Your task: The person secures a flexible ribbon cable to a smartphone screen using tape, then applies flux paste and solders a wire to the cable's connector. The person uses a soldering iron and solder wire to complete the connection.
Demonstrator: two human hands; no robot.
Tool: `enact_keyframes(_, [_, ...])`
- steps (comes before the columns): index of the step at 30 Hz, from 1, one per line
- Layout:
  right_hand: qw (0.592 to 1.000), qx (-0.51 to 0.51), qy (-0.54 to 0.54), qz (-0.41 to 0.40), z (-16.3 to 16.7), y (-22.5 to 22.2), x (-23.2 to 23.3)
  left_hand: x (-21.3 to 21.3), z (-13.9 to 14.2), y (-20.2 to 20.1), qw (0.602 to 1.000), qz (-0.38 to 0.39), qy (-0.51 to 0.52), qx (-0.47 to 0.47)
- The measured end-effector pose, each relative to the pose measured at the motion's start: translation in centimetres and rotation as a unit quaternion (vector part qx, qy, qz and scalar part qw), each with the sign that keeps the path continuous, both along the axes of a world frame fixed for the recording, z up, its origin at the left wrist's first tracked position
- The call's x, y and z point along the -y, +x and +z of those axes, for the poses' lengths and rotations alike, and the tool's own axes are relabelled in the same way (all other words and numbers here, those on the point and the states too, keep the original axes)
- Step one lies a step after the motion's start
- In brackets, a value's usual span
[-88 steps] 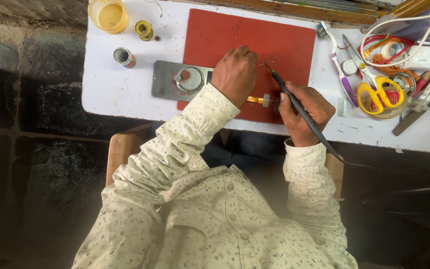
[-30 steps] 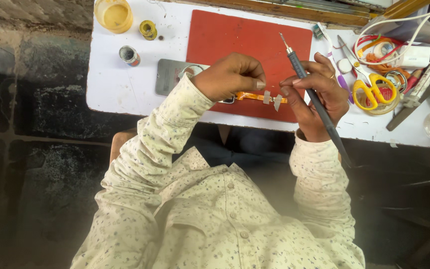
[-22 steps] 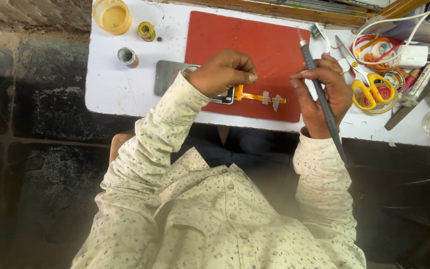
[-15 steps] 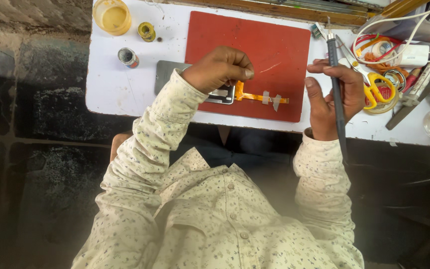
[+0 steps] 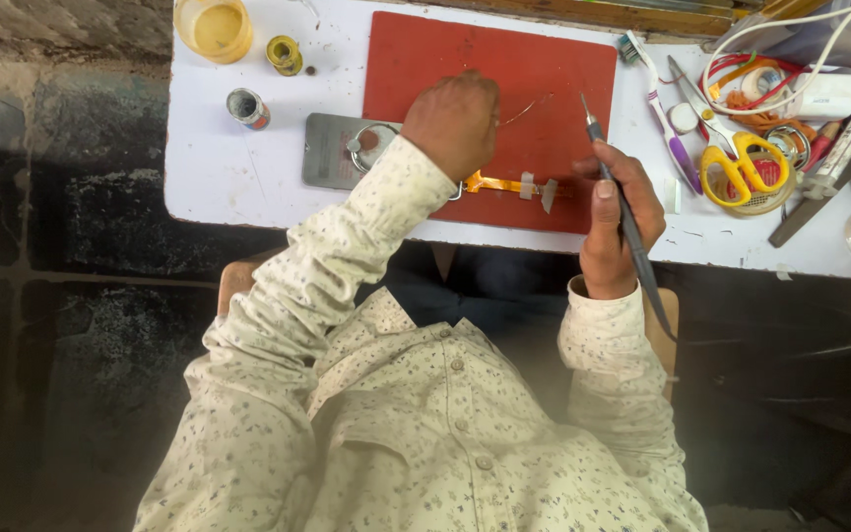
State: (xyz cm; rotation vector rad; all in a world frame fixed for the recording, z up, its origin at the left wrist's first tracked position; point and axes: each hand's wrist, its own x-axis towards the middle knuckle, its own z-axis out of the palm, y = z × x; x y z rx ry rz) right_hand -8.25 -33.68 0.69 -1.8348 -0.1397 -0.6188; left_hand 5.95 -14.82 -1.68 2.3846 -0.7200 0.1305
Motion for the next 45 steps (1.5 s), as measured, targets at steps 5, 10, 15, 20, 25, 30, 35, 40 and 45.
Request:
enact_keyframes(5, [0.998,0.005,0.053,-0.02,-0.1,0.4,0.8,2.2,-0.4,1.7,0.996,-0.009,0.068,0.049])
enact_keyframes(10, [0.999,-0.004,0.04,-0.026,-0.2,1.2,1.5,3.8,-1.1,2.1,0.99,-0.014,0.105,0.089])
enact_keyframes(15, [0.999,-0.017,-0.022,-0.033,-0.3,2.2,2.2,4.0,-1.5,2.4,0.987,-0.012,0.113,0.111])
enact_keyframes(20, [0.997,-0.028,-0.056,-0.038,-0.4,2.9,2.1,4.0,-1.4,2.4,0.986,-0.018,0.13,0.101])
enact_keyframes(25, [0.995,-0.029,-0.082,-0.052,-0.4,3.1,1.8,4.1,-1.3,2.3,0.985,-0.016,0.132,0.106])
enact_keyframes(30, [0.991,-0.025,-0.113,-0.063,-0.3,3.2,1.6,4.1,-1.2,2.3,0.986,-0.017,0.127,0.103])
enact_keyframes(35, [0.988,-0.022,-0.136,-0.069,-0.1,3.2,1.5,4.0,-1.1,2.1,0.987,-0.016,0.128,0.095])
enact_keyframes(40, [0.986,-0.013,-0.15,-0.064,0.3,2.9,1.2,4.1,-1.0,2.1,0.987,-0.015,0.123,0.101])
enact_keyframes(45, [0.988,-0.021,-0.142,-0.059,0.4,2.6,0.7,4.2,-0.9,2.1,0.987,-0.015,0.136,0.085])
